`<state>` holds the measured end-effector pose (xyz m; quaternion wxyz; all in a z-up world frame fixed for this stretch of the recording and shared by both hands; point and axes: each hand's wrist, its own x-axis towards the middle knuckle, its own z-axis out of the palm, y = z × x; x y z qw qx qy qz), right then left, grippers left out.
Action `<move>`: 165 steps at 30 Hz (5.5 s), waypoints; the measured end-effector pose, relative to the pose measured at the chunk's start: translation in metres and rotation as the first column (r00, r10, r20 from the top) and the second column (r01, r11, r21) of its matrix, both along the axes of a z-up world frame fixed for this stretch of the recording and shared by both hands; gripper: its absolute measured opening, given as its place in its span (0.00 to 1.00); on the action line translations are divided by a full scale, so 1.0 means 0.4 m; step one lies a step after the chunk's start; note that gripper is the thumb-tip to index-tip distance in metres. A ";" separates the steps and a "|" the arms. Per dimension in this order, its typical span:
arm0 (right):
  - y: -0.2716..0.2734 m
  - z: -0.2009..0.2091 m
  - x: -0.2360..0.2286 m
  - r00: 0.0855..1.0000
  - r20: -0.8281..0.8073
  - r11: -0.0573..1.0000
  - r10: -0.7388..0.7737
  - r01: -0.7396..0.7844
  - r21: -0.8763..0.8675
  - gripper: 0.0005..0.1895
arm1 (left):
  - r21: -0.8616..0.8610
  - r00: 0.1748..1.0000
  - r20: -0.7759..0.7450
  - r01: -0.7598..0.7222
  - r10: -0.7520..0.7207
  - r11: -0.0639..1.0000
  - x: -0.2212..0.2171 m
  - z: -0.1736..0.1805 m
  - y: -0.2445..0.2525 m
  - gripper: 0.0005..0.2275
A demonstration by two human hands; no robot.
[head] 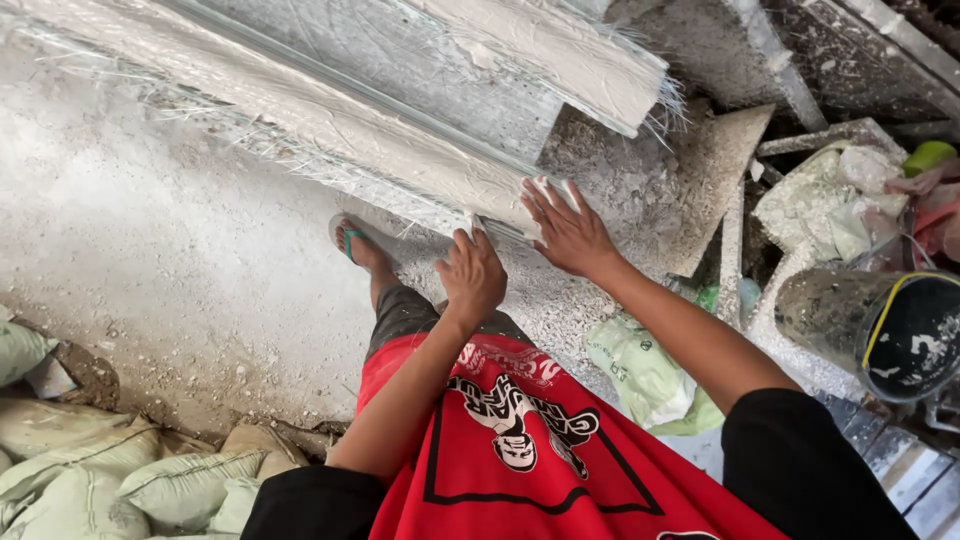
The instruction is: Applying and smoothing plaster mix onto long decorative molds reinforced with fiberglass.
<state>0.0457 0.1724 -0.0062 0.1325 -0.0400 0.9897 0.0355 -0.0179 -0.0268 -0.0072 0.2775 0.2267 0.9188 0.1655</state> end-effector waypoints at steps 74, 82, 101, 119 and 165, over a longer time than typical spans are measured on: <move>-1.198 0.001 -2.065 0.904 -0.281 0.908 0.324 -0.380 -0.178 0.44 | 0.040 0.724 -0.531 -0.497 0.440 0.867 -1.764 0.056 -1.026 0.11; -1.282 0.019 -2.194 0.918 -0.240 0.920 0.315 -0.358 -0.161 0.44 | 0.093 0.758 -0.488 -0.448 0.433 0.889 -1.910 0.080 -1.123 0.11; -1.510 0.054 -2.494 0.923 -0.254 0.947 0.290 -0.314 -0.062 0.45 | 0.006 0.879 -0.389 -0.296 0.274 0.955 -2.247 0.109 -1.369 0.15; -1.761 0.062 -2.929 0.893 -0.293 0.927 0.342 -0.372 -0.052 0.43 | -0.043 0.832 -0.467 -0.359 0.299 0.932 -2.663 0.114 -1.621 0.12; -2.696 0.084 -4.451 0.867 -0.310 0.914 0.390 -0.405 0.016 0.44 | -0.221 0.878 -0.427 -0.335 0.218 0.916 -4.183 0.149 -2.528 0.16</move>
